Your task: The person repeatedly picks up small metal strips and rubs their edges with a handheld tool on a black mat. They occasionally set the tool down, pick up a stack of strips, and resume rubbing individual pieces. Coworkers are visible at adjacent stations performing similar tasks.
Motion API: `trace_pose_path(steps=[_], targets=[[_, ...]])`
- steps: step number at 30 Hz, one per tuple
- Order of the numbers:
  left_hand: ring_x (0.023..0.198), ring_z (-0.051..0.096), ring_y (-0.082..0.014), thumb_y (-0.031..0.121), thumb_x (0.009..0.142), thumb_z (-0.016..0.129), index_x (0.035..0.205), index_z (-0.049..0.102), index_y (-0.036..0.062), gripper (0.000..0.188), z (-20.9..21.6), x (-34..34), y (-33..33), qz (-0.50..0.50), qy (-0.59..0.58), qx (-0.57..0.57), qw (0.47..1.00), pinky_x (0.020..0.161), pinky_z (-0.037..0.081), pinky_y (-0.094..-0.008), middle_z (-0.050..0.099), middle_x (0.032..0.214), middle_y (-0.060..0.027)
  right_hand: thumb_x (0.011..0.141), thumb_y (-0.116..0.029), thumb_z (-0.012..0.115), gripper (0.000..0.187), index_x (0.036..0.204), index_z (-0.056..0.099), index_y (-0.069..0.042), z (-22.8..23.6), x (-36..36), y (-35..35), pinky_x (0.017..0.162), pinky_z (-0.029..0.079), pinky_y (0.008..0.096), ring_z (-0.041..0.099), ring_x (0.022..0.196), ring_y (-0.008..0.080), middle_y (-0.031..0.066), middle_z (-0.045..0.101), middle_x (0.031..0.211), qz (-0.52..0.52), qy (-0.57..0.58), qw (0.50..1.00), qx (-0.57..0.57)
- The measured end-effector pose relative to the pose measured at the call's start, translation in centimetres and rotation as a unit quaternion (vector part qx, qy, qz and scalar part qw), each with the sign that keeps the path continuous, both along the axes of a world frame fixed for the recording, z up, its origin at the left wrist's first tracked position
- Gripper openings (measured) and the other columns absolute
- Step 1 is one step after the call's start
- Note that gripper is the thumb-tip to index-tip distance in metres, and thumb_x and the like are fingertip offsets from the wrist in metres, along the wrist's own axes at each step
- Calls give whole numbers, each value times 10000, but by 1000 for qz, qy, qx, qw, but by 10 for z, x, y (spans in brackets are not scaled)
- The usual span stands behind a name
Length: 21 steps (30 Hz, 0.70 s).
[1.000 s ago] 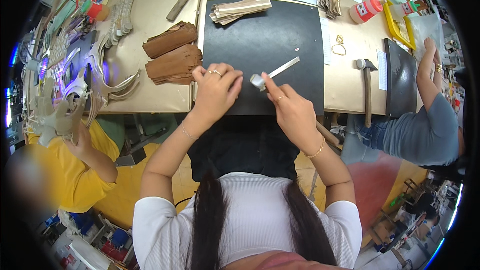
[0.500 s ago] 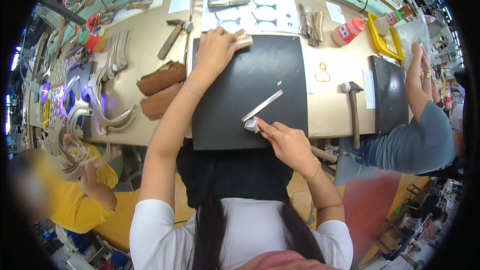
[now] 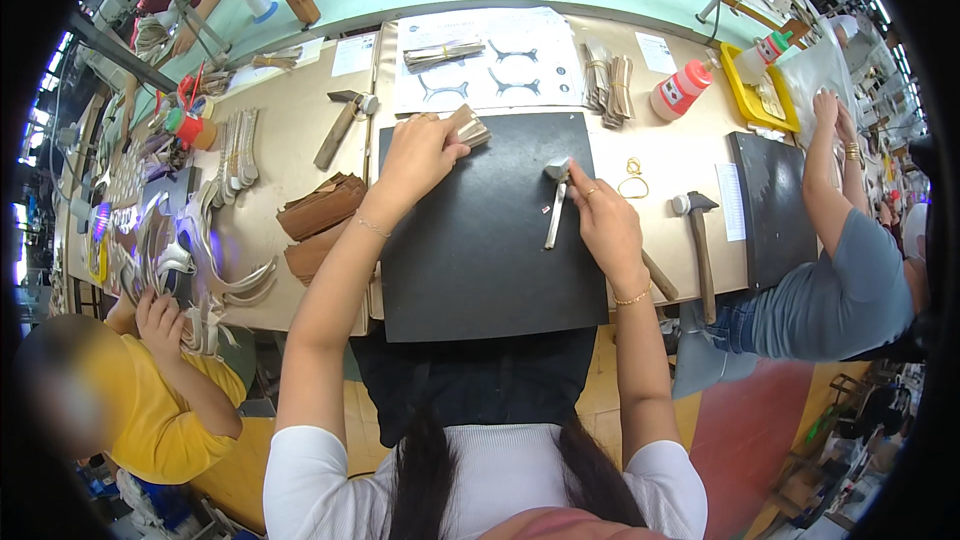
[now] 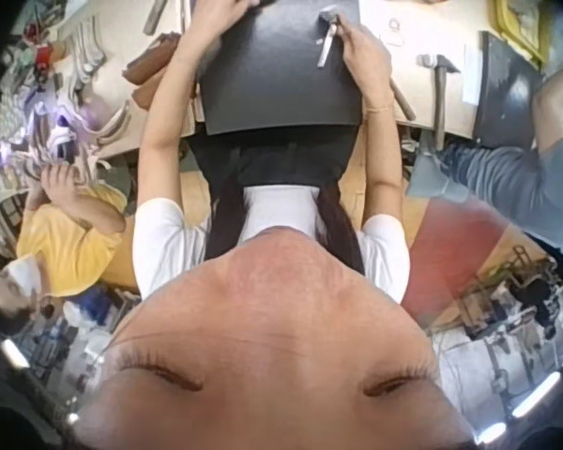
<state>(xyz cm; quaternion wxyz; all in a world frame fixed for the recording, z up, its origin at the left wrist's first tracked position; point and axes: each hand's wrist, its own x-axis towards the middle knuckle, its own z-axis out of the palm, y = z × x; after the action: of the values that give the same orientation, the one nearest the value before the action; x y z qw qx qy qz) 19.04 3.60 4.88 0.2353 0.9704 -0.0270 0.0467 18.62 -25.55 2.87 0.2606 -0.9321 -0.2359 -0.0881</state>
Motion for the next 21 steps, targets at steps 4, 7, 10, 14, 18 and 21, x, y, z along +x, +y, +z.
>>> trace_pose_path(steps=[4,7,10,14,18,21], targets=[[877,679,-332,319,907,745,898,706,-3,325,19,-6,11,2,155,-95,983,812,514,-448,719,880,-179,992,-91,628,384,1374,653,-123,15,-15,-10,712,525,393,680,800,323,137,690,902,-35,51,997,44],[864,700,-326,357,939,714,901,704,-5,364,25,-13,18,-59,162,-151,973,810,525,-443,723,852,-170,986,-85,635,390,1373,655,-131,26,-44,-13,702,524,404,670,774,338,150,671,877,24,94,992,75],[750,688,-209,245,940,735,870,670,6,258,26,-25,18,-78,161,-228,957,697,533,-350,723,846,-110,989,-143,638,424,1406,639,-217,31,-72,-15,649,533,439,650,710,343,120,632,833,107,121,986,44],[704,656,-104,99,913,749,997,709,0,135,16,-61,-6,-3,229,-387,893,619,521,-266,733,887,-83,998,-175,629,402,1398,643,-213,25,-82,-16,649,537,446,659,732,359,124,647,847,130,156,979,19],[665,597,-83,178,915,766,1117,754,9,264,-3,-96,-40,2,177,-324,929,626,497,-269,727,892,-44,1010,-181,620,382,1390,644,-193,23,-70,-25,665,533,457,665,746,356,133,649,836,52,114,992,16],[756,622,-210,156,899,760,1075,766,32,216,-17,-117,-65,-19,91,-251,964,735,493,-350,699,919,-85,1004,-151,630,403,1404,638,-192,25,-70,-34,656,524,448,660,722,341,131,643,833,-14,67,997,-21]])
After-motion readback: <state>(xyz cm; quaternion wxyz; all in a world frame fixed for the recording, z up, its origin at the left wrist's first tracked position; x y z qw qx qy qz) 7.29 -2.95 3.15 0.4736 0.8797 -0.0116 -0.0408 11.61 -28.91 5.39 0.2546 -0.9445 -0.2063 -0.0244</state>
